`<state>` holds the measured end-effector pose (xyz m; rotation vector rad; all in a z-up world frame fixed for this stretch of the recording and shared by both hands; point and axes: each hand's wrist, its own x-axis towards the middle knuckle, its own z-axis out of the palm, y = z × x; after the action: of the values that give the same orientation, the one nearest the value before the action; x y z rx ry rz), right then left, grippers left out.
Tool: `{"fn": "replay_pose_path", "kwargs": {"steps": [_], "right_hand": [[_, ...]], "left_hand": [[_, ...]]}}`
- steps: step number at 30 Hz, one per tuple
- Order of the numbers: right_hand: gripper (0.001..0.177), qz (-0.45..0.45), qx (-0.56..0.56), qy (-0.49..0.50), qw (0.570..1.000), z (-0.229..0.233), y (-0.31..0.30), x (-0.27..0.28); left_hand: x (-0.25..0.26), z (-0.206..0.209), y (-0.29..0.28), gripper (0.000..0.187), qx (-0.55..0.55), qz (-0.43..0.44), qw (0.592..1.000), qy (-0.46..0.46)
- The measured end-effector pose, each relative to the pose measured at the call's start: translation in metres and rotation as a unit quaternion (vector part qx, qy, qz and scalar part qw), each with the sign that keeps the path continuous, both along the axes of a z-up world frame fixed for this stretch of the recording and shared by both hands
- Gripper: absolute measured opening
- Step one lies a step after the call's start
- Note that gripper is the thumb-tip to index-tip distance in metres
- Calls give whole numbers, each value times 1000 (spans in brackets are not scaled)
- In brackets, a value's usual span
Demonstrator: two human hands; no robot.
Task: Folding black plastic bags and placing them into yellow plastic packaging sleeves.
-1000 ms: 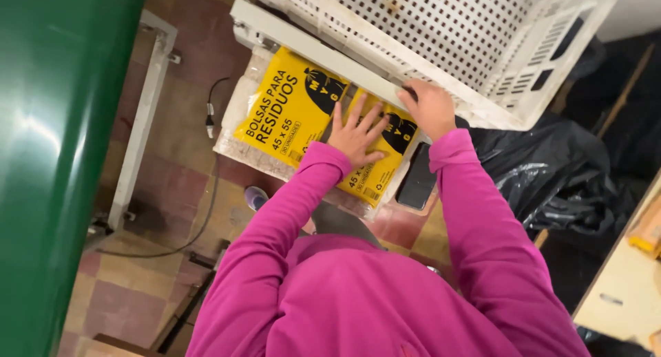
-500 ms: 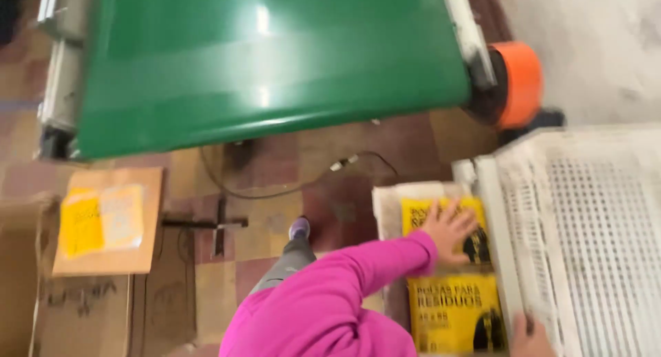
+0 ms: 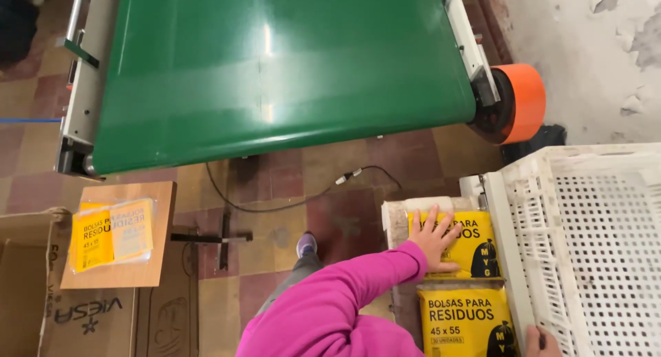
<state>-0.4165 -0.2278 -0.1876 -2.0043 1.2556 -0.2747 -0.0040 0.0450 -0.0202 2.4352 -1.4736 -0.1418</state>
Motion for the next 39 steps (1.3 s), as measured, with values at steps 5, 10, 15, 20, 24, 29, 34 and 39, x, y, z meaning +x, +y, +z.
{"fn": "replay_pose_path", "kwargs": {"steps": [5,10,15,20,24,29,34,39], "right_hand": [[50,3,-97,65,993,34,22,7],[52,-8,-154,210,966,82,59,37],[53,-41,-93,246,964,117,74,54],[48,-34,-130,238,962,139,96,76],[46,-28,-222,154,962,129,110,73],[33,-91,-185,124,971,205,142,106],[26,-71,-253,119,958,208,128,120],[22,-53,-252,112,960,212,138,123]], "left_hand": [[5,-2,0,111,-9,10,1000,13],[4,-6,1,110,-3,9,1000,8],[5,1,0,113,9,11,1000,19],[18,-3,-5,115,70,-18,995,62],[16,-12,-16,109,188,-37,975,112],[9,-2,-11,110,154,-57,983,86],[13,14,-15,111,81,-33,993,77],[18,3,-5,108,64,-48,996,39]]}}
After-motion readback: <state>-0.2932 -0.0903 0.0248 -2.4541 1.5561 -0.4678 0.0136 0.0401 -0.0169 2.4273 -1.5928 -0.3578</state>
